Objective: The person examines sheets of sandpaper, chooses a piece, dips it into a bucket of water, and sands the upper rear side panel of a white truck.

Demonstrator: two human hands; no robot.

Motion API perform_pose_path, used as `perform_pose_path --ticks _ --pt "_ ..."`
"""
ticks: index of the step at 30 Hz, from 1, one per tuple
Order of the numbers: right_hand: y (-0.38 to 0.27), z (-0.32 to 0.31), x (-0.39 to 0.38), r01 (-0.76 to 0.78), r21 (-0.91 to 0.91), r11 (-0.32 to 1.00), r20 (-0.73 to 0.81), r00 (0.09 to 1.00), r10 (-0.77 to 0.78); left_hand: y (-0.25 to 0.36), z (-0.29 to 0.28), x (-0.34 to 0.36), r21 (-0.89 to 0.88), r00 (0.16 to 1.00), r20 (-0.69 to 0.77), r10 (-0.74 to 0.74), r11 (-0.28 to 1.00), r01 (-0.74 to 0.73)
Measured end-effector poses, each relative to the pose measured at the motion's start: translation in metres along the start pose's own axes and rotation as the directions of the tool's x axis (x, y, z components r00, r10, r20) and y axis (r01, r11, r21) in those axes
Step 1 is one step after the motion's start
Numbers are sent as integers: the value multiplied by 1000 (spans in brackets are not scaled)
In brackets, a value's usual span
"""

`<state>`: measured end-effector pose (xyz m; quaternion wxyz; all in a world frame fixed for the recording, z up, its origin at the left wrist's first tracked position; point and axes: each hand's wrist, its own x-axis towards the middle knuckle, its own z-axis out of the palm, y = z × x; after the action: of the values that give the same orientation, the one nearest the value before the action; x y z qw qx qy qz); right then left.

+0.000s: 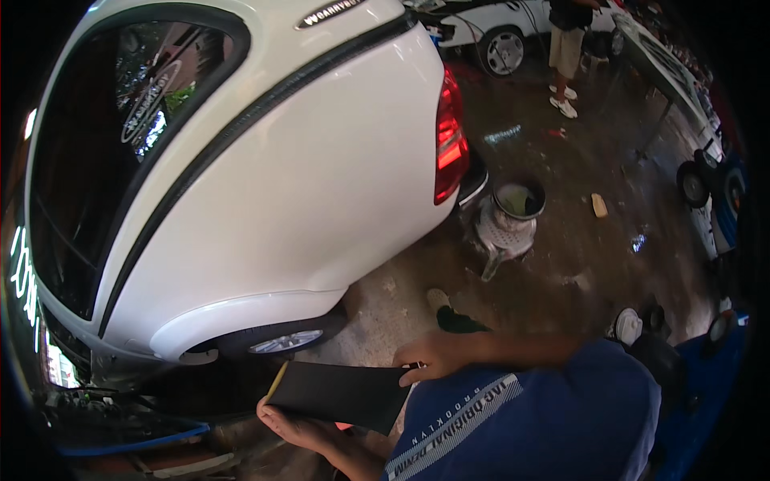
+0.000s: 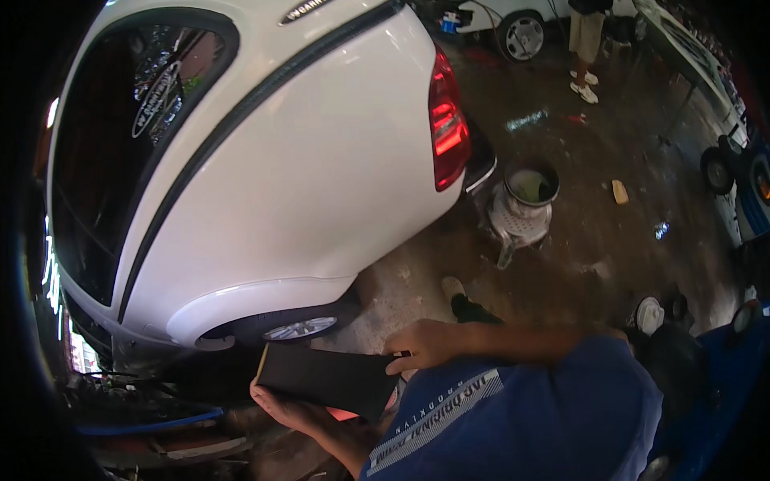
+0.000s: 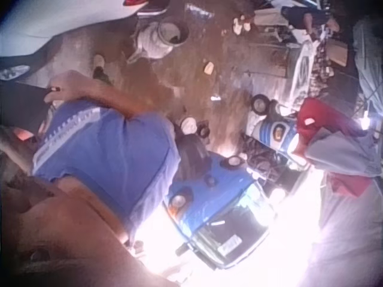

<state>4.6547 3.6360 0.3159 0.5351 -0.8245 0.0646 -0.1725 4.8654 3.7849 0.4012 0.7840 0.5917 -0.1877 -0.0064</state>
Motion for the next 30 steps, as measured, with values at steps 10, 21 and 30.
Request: perform_pose_path --ticks 10,21,30 --pt "9 5 -11 41 29 999 -37 998 -40 -9 -1 3 48 996 81 31 998 -35" --pt "14 0 -17 25 -36 999 44 999 -24 -7 6 6 -29 993 117 -1 1000 4" --pt "6 1 -14 36 -11 999 -43 998 -37 -13 -4 19 -157 992 120 -39 986 58"
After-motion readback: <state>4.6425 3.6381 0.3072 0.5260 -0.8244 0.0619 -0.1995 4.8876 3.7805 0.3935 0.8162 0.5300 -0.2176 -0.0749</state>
